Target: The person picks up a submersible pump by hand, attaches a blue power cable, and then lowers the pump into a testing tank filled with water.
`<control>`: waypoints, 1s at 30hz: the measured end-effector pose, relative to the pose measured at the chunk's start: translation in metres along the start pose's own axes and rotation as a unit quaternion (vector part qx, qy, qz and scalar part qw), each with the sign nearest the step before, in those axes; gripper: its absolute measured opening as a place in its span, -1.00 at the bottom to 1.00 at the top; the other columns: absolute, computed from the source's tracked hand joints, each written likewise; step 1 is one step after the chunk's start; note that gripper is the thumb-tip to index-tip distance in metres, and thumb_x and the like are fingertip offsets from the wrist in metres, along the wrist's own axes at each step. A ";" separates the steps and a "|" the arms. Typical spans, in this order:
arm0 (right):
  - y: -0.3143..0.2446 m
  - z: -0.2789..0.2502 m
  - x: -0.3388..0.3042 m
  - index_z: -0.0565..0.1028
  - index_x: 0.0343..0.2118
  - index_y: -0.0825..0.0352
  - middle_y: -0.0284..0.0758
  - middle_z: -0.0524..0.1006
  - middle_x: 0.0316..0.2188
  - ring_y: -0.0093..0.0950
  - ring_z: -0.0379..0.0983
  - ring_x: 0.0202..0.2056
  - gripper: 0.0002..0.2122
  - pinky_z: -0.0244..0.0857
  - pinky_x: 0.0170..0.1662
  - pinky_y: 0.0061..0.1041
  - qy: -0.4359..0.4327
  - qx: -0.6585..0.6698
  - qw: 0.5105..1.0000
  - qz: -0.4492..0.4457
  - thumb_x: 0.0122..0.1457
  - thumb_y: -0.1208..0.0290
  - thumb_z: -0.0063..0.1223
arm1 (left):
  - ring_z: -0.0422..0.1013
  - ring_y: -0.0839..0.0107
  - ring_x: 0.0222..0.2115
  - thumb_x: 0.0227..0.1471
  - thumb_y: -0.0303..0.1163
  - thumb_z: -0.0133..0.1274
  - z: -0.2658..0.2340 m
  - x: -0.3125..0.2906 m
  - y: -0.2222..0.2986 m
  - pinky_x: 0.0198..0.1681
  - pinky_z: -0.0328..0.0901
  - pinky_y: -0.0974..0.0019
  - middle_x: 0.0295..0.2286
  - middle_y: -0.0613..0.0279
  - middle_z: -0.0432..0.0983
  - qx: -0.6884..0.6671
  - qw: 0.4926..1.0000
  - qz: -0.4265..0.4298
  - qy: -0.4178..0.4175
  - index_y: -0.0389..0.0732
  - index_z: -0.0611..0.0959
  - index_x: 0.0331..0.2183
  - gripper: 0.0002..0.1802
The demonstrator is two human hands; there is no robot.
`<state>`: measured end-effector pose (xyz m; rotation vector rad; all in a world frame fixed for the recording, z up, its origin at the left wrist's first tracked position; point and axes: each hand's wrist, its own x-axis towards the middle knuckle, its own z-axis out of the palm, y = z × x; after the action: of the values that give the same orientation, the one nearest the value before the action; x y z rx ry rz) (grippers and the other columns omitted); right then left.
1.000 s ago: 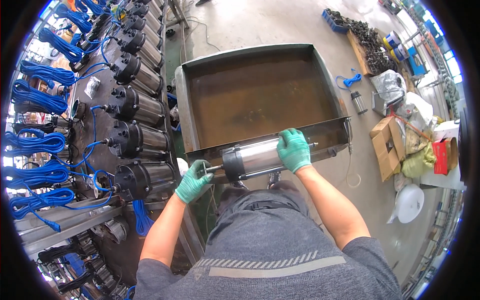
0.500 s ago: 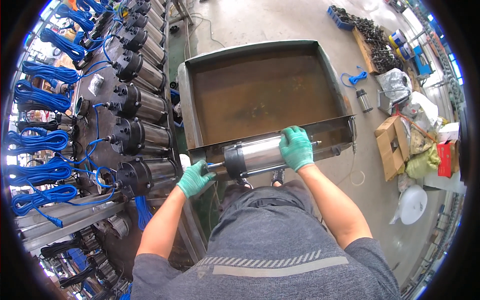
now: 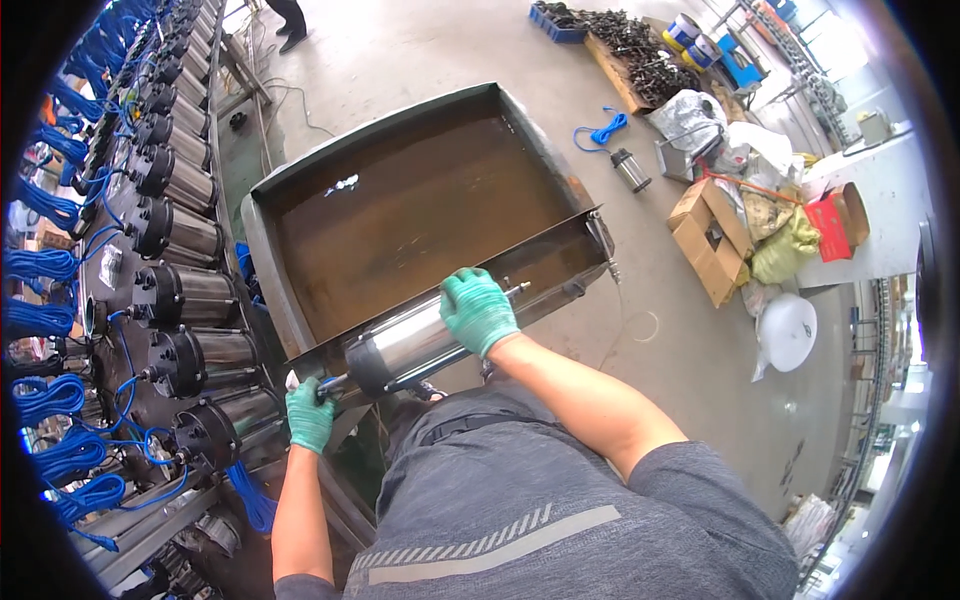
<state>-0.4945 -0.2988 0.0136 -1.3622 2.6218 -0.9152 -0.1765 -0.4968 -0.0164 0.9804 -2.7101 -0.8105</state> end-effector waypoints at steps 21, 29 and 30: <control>0.294 -0.085 -0.085 0.44 -0.17 0.33 -0.16 0.52 -0.45 -0.31 0.43 -0.51 -0.65 0.36 -0.40 -0.29 0.053 0.093 0.868 0.484 0.23 0.10 0.08 | 0.45 0.45 -0.22 0.32 -0.24 0.00 0.010 -0.060 0.088 -0.10 0.38 0.34 -0.23 0.19 0.53 -0.239 0.926 -0.236 0.170 -0.29 0.54 -0.05 -0.67; 0.137 -0.129 -0.045 0.44 -0.29 0.13 -0.51 0.41 -0.60 -0.67 0.18 -0.72 -0.80 0.05 -0.66 -0.61 -0.093 0.583 0.669 0.452 0.33 0.13 -0.02 | 0.47 0.45 -0.28 0.29 -0.25 0.04 -0.011 -0.032 0.163 -0.14 0.37 0.37 -0.29 0.21 0.56 -0.395 0.893 -0.184 0.117 -0.28 0.52 -0.03 -0.65; 0.105 -0.125 -0.049 0.43 -0.23 0.18 -0.48 0.43 -0.53 -0.64 0.29 -0.63 -0.82 0.21 -0.57 -0.59 -0.086 0.556 0.732 0.385 0.37 0.18 -0.03 | 0.47 0.46 -0.27 0.29 -0.27 0.04 -0.011 -0.025 0.168 -0.14 0.37 0.38 -0.29 0.21 0.56 -0.371 0.909 -0.148 0.117 -0.28 0.50 0.00 -0.65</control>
<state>-0.5797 -0.1556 0.0509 -0.0180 1.5412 -1.5839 -0.2457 -0.3781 0.0833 1.1812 -1.8031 -1.5044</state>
